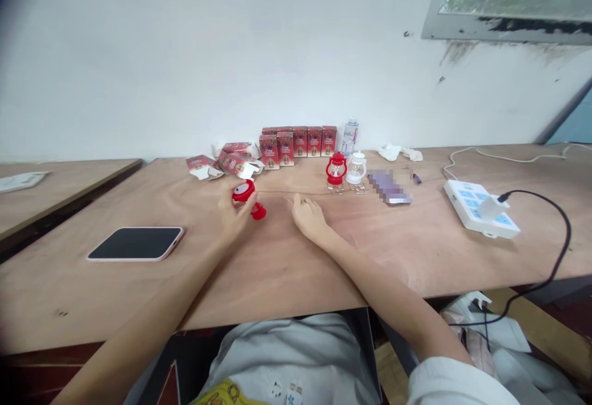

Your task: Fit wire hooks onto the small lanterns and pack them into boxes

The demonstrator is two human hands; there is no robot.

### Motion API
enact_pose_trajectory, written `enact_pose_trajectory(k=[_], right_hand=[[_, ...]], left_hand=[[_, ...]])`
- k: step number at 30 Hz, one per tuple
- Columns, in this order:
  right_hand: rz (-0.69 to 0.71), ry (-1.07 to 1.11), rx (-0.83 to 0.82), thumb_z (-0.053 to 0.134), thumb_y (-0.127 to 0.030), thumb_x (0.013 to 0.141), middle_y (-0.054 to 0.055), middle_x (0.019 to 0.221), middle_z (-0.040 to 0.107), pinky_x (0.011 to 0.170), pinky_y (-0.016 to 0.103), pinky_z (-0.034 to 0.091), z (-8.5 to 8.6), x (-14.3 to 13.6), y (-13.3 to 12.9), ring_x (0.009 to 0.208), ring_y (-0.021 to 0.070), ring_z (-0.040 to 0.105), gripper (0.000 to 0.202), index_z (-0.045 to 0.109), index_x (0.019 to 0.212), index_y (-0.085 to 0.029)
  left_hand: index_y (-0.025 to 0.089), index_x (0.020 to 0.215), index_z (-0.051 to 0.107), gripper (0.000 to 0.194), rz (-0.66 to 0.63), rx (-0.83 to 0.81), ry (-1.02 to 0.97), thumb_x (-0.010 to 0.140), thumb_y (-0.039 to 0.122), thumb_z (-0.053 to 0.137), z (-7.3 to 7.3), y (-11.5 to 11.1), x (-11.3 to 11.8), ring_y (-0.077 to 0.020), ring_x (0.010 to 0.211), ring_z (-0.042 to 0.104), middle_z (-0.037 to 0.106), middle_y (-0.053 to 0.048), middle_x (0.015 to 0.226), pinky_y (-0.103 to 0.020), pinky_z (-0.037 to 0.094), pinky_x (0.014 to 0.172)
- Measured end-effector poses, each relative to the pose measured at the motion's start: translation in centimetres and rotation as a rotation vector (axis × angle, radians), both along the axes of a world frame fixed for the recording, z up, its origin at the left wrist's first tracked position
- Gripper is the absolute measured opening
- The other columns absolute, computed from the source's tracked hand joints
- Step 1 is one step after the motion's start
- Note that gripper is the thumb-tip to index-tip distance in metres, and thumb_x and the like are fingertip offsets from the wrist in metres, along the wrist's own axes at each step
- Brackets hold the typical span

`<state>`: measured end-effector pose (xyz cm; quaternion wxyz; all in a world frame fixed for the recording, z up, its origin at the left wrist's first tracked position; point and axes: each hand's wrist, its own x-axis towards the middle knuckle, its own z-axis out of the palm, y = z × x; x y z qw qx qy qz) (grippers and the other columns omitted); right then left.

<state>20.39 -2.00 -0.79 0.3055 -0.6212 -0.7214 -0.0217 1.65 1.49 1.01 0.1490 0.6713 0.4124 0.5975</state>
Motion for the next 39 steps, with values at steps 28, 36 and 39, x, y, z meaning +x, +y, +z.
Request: enact_pose_trajectory(k=[28, 36, 39], right_hand=[[0.521, 1.212, 0.004, 0.054, -0.057, 0.078, -0.009, 0.056, 0.030, 0.042, 0.019, 0.033, 1.4, -1.7, -1.2, 0.043, 0.0055, 0.028, 0.036, 0.043, 0.075, -0.023], [0.505, 1.261, 0.016, 0.056, -0.056, 0.078, -0.011, 0.050, 0.025, 0.042, 0.018, 0.029, 1.2, -1.0, -0.5, 0.042, 0.0060, 0.024, 0.036, 0.042, 0.074, -0.024], [0.497, 1.278, 0.012, 0.057, -0.057, 0.077, -0.011, 0.048, 0.024, 0.041, 0.018, 0.028, 1.3, -0.8, -0.4, 0.042, 0.0059, 0.022, 0.037, 0.042, 0.074, -0.023]], left_hand=[[0.014, 0.084, 0.059, 0.013, -0.466, -0.866, -0.841, 0.074, 0.021, 0.055, 1.9, -0.2, 1.1, -0.0217, 0.082, 0.066, 0.066, -0.009, 0.089, -0.033, 0.060, 0.064], [0.014, 0.086, 0.061, 0.015, -0.446, -0.954, -0.814, 0.076, 0.025, 0.058, 2.2, -0.7, 1.4, -0.0208, 0.073, 0.067, 0.068, -0.009, 0.086, -0.034, 0.060, 0.060], [0.014, 0.088, 0.060, 0.017, -0.436, -0.972, -0.806, 0.076, 0.026, 0.058, 2.2, -0.7, 1.3, -0.0205, 0.073, 0.067, 0.067, -0.009, 0.087, -0.035, 0.060, 0.062]])
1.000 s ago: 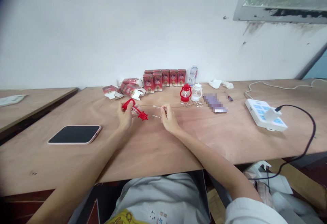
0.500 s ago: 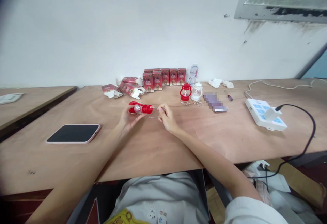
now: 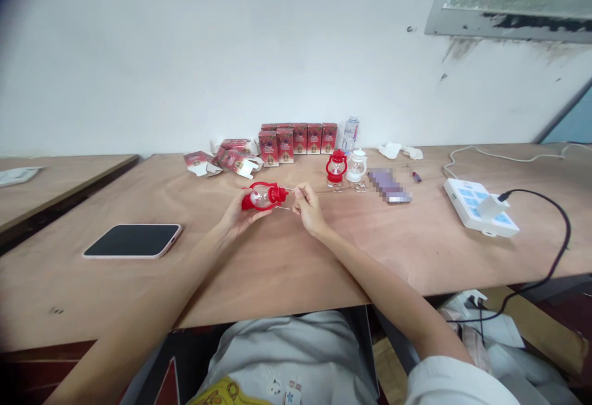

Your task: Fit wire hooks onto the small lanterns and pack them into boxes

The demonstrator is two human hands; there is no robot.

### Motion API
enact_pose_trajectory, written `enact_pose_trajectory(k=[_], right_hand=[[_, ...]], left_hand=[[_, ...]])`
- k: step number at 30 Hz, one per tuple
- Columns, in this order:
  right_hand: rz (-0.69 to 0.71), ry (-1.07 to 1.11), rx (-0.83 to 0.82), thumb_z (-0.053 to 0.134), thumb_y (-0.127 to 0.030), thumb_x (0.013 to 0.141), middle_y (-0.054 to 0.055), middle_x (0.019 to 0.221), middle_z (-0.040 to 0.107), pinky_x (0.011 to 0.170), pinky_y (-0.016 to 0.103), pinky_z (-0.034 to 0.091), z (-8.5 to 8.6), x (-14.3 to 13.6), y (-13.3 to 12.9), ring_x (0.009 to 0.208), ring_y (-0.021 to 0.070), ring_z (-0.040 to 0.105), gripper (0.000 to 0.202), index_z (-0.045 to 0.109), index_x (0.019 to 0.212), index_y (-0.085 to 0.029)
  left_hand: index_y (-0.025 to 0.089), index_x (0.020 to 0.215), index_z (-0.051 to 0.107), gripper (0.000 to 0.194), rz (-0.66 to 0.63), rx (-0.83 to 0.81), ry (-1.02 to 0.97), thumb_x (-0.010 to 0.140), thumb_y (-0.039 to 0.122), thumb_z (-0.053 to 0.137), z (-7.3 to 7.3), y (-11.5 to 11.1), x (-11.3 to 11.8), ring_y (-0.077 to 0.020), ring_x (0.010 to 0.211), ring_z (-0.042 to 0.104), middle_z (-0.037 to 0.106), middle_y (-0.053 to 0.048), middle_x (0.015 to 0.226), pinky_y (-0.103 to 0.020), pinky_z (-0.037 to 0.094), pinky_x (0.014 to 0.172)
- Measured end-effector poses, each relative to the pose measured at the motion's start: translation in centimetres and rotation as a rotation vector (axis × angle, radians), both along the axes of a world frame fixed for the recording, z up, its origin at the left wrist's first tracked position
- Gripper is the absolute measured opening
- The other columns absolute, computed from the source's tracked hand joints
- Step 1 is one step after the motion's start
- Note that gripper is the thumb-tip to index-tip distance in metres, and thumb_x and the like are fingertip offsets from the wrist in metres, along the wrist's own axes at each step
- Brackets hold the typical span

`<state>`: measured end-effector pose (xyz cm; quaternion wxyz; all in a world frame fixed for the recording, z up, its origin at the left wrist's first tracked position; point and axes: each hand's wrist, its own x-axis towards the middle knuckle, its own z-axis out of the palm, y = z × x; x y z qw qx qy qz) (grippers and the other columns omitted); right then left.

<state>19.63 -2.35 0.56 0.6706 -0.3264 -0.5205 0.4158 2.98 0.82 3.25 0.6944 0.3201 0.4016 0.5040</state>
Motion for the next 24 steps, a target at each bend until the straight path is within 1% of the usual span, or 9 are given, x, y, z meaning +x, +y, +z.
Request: enact_pose_trajectory(k=[8, 15, 19, 24], right_hand=[[0.004, 0.032, -0.037, 0.061, -0.058, 0.073, -0.011, 0.047, 0.025, 0.041, 0.017, 0.027, 0.26, 0.03, -0.11, 0.042, 0.0055, 0.023, 0.039, 0.042, 0.072, -0.023], [0.025, 0.044, -0.073, 0.062, -0.057, 0.071, -0.012, 0.047, 0.025, 0.040, 0.016, 0.024, 0.22, 0.24, 0.07, 0.041, 0.0047, 0.021, 0.039, 0.042, 0.071, -0.023], [0.026, 0.049, -0.084, 0.061, -0.057, 0.072, -0.012, 0.047, 0.024, 0.040, 0.016, 0.023, 0.20, 0.47, 0.31, 0.041, 0.0053, 0.022, 0.040, 0.039, 0.071, -0.023], [0.031, 0.002, -0.072, 0.061, -0.054, 0.073, -0.010, 0.051, 0.028, 0.041, 0.017, 0.025, 0.26, 0.63, -0.11, 0.043, 0.0056, 0.025, 0.037, 0.042, 0.071, -0.023]], left_hand=[[0.016, 0.093, 0.058, 0.020, -0.020, -0.039, 0.046, 0.076, 0.027, 0.058, 0.11, -0.02, -0.15, -0.0190, 0.071, 0.067, 0.066, -0.008, 0.087, -0.034, 0.059, 0.065], [0.016, 0.091, 0.060, 0.018, -0.106, -0.018, 0.118, 0.079, 0.030, 0.056, 0.22, -0.07, -0.22, -0.0178, 0.065, 0.066, 0.067, -0.006, 0.081, -0.028, 0.058, 0.052], [0.016, 0.091, 0.059, 0.020, -0.106, -0.039, 0.105, 0.081, 0.032, 0.052, 0.24, -0.06, -0.14, -0.0146, 0.057, 0.064, 0.065, -0.004, 0.073, -0.023, 0.055, 0.047], [0.016, 0.088, 0.059, 0.020, -0.105, -0.006, 0.171, 0.080, 0.034, 0.053, 0.08, 0.03, -0.15, -0.0133, 0.052, 0.062, 0.064, -0.002, 0.069, -0.021, 0.052, 0.042]])
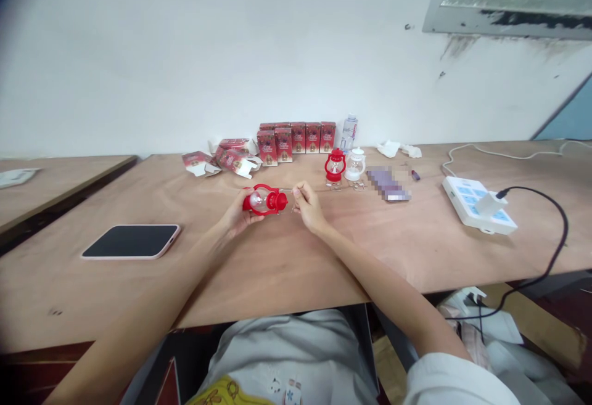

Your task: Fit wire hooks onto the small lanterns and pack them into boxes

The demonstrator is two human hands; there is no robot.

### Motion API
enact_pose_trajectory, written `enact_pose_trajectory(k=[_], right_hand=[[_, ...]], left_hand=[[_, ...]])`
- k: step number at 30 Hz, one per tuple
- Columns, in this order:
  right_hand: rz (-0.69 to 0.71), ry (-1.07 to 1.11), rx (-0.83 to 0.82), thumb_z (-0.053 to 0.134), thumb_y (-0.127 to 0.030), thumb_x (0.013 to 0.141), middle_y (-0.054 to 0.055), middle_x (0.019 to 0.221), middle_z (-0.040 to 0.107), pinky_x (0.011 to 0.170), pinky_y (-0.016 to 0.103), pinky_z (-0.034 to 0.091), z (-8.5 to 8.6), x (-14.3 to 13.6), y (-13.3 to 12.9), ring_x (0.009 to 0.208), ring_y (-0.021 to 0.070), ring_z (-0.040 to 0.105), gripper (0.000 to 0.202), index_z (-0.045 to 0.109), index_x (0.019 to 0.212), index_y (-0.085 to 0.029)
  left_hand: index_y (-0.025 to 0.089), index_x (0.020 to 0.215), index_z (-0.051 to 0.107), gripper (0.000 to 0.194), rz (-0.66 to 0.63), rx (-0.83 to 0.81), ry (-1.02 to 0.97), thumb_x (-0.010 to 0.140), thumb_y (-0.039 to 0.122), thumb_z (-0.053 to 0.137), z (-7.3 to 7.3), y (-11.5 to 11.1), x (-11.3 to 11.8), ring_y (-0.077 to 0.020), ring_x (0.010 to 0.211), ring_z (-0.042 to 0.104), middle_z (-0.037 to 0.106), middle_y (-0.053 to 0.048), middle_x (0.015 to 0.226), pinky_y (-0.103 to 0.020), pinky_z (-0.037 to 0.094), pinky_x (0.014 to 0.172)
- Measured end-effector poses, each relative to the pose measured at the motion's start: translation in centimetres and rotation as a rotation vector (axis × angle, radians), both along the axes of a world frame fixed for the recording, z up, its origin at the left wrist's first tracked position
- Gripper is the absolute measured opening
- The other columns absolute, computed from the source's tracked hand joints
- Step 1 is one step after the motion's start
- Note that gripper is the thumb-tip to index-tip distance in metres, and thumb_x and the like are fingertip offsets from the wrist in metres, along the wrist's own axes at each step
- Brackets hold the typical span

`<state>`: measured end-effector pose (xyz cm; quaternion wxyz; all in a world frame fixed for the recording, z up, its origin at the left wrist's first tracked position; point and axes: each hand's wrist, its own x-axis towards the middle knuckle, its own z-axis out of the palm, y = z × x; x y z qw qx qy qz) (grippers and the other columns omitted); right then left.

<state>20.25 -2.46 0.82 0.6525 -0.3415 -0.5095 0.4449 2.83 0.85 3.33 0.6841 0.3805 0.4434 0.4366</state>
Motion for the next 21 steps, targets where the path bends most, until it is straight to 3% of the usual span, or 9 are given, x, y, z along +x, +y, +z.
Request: enact_pose_trajectory(k=[8, 14, 21], right_hand=[[-0.091, -0.294, 0.060, 0.050, -0.052, 0.082, -0.005, 0.061, 0.037, 0.049, 0.020, 0.036, -0.1, 0.4, -0.4, 0.054, 0.0093, 0.037, 0.032, 0.043, 0.073, -0.022], [-0.064, -0.289, 0.055, 0.051, -0.052, 0.082, -0.006, 0.061, 0.035, 0.044, 0.019, 0.029, -0.7, 0.5, 0.2, 0.051, 0.0089, 0.032, 0.032, 0.042, 0.072, -0.022], [0.051, -0.124, -0.034, 0.058, -0.060, 0.073, -0.008, 0.056, 0.031, 0.042, 0.018, 0.025, -0.4, 0.1, 0.6, 0.047, 0.0077, 0.028, 0.041, 0.039, 0.072, -0.023]], left_hand=[[0.016, 0.085, 0.060, 0.020, 0.017, 0.085, 0.045, 0.075, 0.034, 0.057, -0.3, 0.0, 0.0, -0.0132, 0.050, 0.060, 0.063, -0.002, 0.068, -0.022, 0.052, 0.039], [0.015, 0.085, 0.060, 0.021, -0.008, 0.124, 0.045, 0.075, 0.033, 0.057, -0.5, 0.1, 0.0, -0.0133, 0.051, 0.061, 0.064, -0.002, 0.068, -0.022, 0.052, 0.038], [0.013, 0.087, 0.063, 0.024, -0.081, 0.129, -0.020, 0.077, 0.032, 0.052, -0.4, -0.2, 0.1, -0.0118, 0.050, 0.059, 0.066, -0.003, 0.068, -0.020, 0.050, 0.035]])
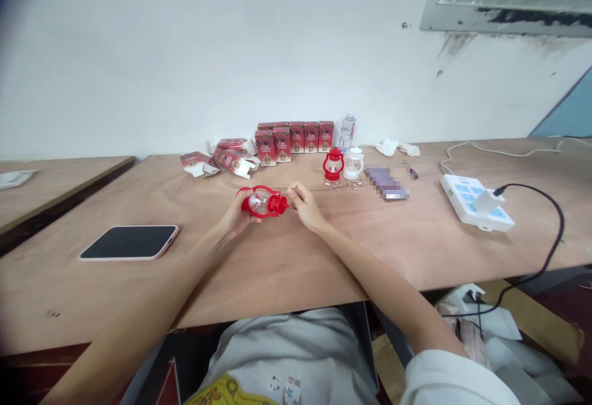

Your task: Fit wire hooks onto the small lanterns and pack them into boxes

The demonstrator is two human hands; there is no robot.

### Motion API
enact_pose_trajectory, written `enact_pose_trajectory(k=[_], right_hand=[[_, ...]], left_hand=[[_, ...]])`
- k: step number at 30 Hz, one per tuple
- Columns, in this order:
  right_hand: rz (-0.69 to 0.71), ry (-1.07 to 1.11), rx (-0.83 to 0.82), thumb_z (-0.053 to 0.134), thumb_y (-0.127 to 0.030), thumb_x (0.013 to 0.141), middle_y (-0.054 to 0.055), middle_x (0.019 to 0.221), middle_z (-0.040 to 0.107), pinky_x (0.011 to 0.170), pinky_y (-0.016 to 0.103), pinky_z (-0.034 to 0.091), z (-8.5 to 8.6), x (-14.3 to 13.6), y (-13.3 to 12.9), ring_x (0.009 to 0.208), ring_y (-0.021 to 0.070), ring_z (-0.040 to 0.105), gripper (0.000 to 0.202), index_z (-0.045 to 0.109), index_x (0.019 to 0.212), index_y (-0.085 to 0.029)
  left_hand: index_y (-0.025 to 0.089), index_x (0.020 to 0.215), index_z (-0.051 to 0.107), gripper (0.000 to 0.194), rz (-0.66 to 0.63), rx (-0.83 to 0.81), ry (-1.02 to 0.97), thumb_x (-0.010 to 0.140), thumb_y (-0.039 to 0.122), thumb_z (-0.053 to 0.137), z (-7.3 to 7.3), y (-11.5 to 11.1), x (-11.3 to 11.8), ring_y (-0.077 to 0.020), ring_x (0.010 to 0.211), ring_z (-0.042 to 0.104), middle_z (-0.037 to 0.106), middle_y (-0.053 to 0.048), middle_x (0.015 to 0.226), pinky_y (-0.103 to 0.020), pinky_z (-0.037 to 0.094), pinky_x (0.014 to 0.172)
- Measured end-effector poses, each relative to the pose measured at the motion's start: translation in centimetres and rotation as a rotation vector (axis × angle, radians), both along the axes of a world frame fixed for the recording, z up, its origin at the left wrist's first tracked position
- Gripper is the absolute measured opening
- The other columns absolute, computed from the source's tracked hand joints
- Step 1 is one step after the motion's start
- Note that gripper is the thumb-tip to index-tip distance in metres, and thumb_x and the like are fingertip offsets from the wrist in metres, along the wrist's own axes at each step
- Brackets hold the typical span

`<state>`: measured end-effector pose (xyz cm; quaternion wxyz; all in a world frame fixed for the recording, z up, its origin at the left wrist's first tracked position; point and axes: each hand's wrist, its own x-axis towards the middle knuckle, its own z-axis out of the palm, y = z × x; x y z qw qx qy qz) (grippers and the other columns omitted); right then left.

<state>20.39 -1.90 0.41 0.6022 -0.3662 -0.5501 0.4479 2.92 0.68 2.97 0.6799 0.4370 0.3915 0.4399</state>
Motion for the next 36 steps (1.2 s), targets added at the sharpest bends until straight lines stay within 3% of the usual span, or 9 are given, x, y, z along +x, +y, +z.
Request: enact_pose_trajectory(k=[12, 20, 25, 27, 30, 34, 36], right_hand=[[0.037, 0.064, -0.051, 0.059, -0.061, 0.070, -0.009, 0.055, 0.030, 0.043, 0.018, 0.027, 0.4, -0.1, 0.2, 0.044, 0.0058, 0.026, 0.043, 0.038, 0.070, -0.023], [-0.117, -0.040, -0.032, 0.052, -0.059, 0.075, -0.010, 0.055, 0.031, 0.044, 0.018, 0.029, -1.0, 0.7, 1.6, 0.044, 0.0067, 0.030, 0.038, 0.040, 0.072, -0.023], [-0.320, -0.177, 0.007, 0.052, -0.048, 0.080, -0.007, 0.054, 0.037, 0.049, 0.021, 0.031, -1.3, 1.9, 2.2, 0.049, 0.0099, 0.035, 0.029, 0.046, 0.071, -0.022], [-0.416, -0.229, 0.045, 0.053, -0.043, 0.080, -0.006, 0.056, 0.041, 0.054, 0.024, 0.033, -0.9, 2.3, 2.0, 0.053, 0.0118, 0.038, 0.025, 0.047, 0.070, -0.021], [-0.515, -0.281, 0.109, 0.053, -0.039, 0.082, -0.003, 0.061, 0.045, 0.064, 0.027, 0.037, 0.0, 2.4, 1.0, 0.060, 0.0143, 0.041, 0.021, 0.049, 0.070, -0.022], [-0.453, -0.434, 0.339, 0.047, -0.039, 0.086, 0.004, 0.081, 0.051, 0.081, 0.035, 0.040, 1.2, 1.7, -0.9, 0.080, 0.0185, 0.050, 0.028, 0.060, 0.068, -0.021], [-0.435, -0.505, 0.487, 0.043, -0.039, 0.088, 0.007, 0.098, 0.051, 0.090, 0.039, 0.040, 1.3, 1.2, -1.6, 0.098, 0.0214, 0.051, 0.031, 0.066, 0.078, -0.022]], left_hand=[[0.013, 0.085, 0.064, 0.026, 0.023, 0.085, -0.027, 0.075, 0.034, 0.053, -0.2, -0.1, 0.1, -0.0126, 0.055, 0.060, 0.066, -0.004, 0.072, -0.019, 0.048, 0.036], [0.014, 0.091, 0.061, 0.028, 0.090, 0.093, -0.005, 0.074, 0.036, 0.057, -0.4, -0.1, 0.4, -0.0129, 0.060, 0.061, 0.065, -0.004, 0.079, -0.021, 0.052, 0.042], [0.017, 0.094, 0.059, 0.030, 0.102, 0.060, 0.089, 0.070, 0.033, 0.066, -0.7, -0.1, 0.8, -0.0155, 0.071, 0.064, 0.065, -0.005, 0.092, -0.028, 0.056, 0.054], [0.017, 0.092, 0.059, 0.033, 0.090, 0.076, 0.162, 0.066, 0.033, 0.071, -0.9, -0.2, 1.0, -0.0164, 0.075, 0.063, 0.065, -0.005, 0.092, -0.028, 0.056, 0.057], [0.013, 0.079, 0.062, 0.033, 0.104, 0.128, 0.213, 0.057, 0.031, 0.079, -1.1, -0.3, 1.1, -0.0139, 0.068, 0.059, 0.064, -0.004, 0.077, -0.020, 0.048, 0.053], [0.012, 0.076, 0.063, 0.034, 0.147, 0.167, 0.177, 0.053, 0.031, 0.081, -1.6, 0.1, 1.0, -0.0102, 0.061, 0.054, 0.062, -0.001, 0.069, -0.017, 0.039, 0.050], [0.013, 0.081, 0.062, 0.038, 0.163, 0.169, 0.135, 0.055, 0.035, 0.079, -1.8, 0.4, 0.9, -0.0097, 0.062, 0.055, 0.063, -0.002, 0.074, -0.018, 0.039, 0.051]])
